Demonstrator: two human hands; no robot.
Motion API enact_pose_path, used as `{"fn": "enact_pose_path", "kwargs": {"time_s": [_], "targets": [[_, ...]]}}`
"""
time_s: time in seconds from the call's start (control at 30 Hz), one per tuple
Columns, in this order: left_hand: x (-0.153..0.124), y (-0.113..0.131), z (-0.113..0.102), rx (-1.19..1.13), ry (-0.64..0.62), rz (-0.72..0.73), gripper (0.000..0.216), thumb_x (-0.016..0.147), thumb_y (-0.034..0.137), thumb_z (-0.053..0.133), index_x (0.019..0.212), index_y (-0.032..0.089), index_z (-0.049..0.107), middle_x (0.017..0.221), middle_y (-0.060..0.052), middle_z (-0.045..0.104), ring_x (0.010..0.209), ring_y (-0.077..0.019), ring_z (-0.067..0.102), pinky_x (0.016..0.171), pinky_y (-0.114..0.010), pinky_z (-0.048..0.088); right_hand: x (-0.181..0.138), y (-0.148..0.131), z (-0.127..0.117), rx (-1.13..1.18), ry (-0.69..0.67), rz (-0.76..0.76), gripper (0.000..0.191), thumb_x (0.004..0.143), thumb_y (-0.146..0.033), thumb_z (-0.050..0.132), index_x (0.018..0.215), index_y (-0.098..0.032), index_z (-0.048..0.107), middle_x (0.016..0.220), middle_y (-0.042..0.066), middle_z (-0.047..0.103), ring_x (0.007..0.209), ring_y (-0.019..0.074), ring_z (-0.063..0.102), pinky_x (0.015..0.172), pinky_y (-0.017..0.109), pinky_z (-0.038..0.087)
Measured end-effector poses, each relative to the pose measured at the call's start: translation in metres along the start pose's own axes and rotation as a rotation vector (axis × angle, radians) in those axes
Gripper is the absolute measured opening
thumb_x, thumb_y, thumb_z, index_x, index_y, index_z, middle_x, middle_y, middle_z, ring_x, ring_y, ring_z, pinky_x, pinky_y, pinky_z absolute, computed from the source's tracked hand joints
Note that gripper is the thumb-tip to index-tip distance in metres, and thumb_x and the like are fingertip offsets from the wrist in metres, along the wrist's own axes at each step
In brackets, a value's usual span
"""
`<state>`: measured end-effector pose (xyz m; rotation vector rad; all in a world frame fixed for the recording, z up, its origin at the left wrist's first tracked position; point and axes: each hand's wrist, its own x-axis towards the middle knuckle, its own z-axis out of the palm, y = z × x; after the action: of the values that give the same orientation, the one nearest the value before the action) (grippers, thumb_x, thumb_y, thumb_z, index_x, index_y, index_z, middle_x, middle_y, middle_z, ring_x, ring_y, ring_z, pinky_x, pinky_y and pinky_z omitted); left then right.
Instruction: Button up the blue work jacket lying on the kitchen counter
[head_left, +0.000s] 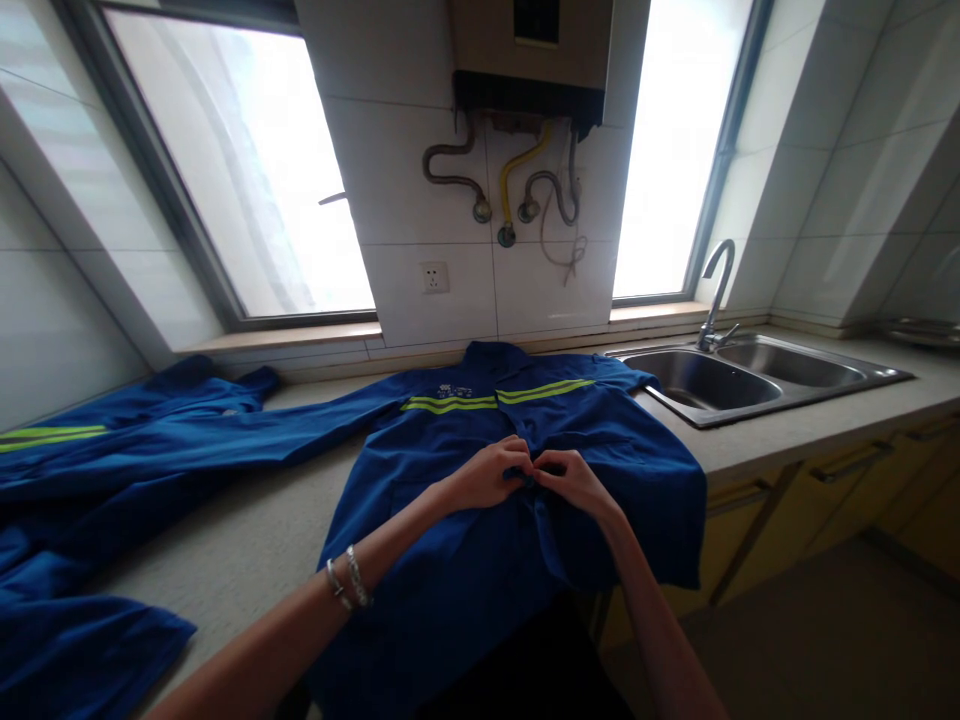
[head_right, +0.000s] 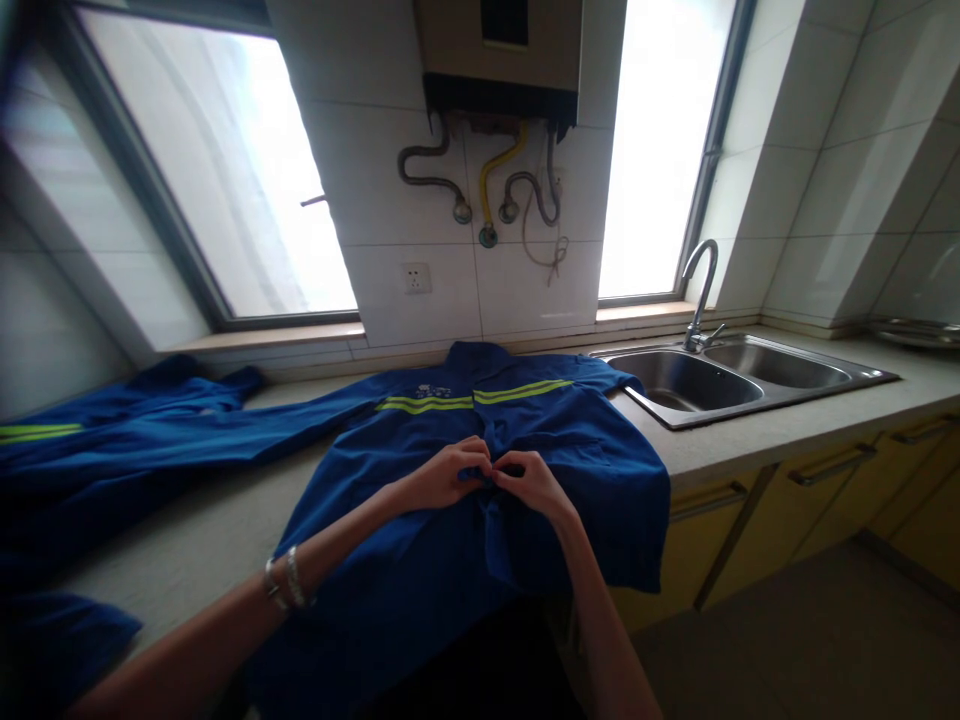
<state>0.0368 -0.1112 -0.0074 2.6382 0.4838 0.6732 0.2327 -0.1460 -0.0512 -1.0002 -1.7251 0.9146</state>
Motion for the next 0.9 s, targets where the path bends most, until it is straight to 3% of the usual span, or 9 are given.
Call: {"fn": "enact_pose_path", "kwargs": {"time_s": [0.17,0.37,0.63,0.9], "targets": [[0.001,0.007,-0.003,0.02,0.049,-0.031,0.011,0.081,0.013,0.058,0.09,0.017,0.064,0.095,-0.003,0.057,0.086,-0.0126,0.057,0.078,-0.024,0.045,-0.002,-0.006,-0.006,0.007,-0.015,-0.026,0.026,0.081,-0.037,0.062,0.085,-0.014,0.072,0.081,0.003,0.067,0.076,0.0155,0.059,0.07,0.024,0.042],[0.001,0.006,-0.001,0.022,0.022,-0.041,0.012,0.084,0.018,0.058,0.093,0.018,0.066,0.096,-0.003,0.059,0.085,-0.012,0.059,0.078,-0.022,0.046,-0.002,-0.005,-0.009,0.084,-0.038,0.023,0.023,0.078,-0.035,0.064,0.081,-0.013,0.072,0.073,0.001,0.064,0.068,0.0128,0.055,0.062,0.022,0.037],[0.001,0.012,-0.002,0.158,-0.073,-0.062,0.019,0.088,0.018,0.052,0.102,0.018,0.064,0.101,-0.005,0.06,0.09,-0.0143,0.06,0.082,-0.023,0.045,-0.002,-0.002,-0.008,0.115,-0.03,0.019,0.022,0.078,-0.033,0.063,0.079,-0.013,0.071,0.071,0.001,0.061,0.067,0.0116,0.051,0.061,0.022,0.035],[0.001,0.022,0.0,0.398,-0.157,-0.079,0.018,0.085,0.01,0.045,0.097,0.015,0.057,0.099,-0.008,0.057,0.092,-0.0181,0.057,0.079,-0.026,0.045,-0.002,0.001,-0.006,0.072,-0.053,0.006,0.025,0.077,-0.037,0.064,0.081,-0.012,0.069,0.078,0.004,0.065,0.074,0.0146,0.056,0.068,0.025,0.041]]}}
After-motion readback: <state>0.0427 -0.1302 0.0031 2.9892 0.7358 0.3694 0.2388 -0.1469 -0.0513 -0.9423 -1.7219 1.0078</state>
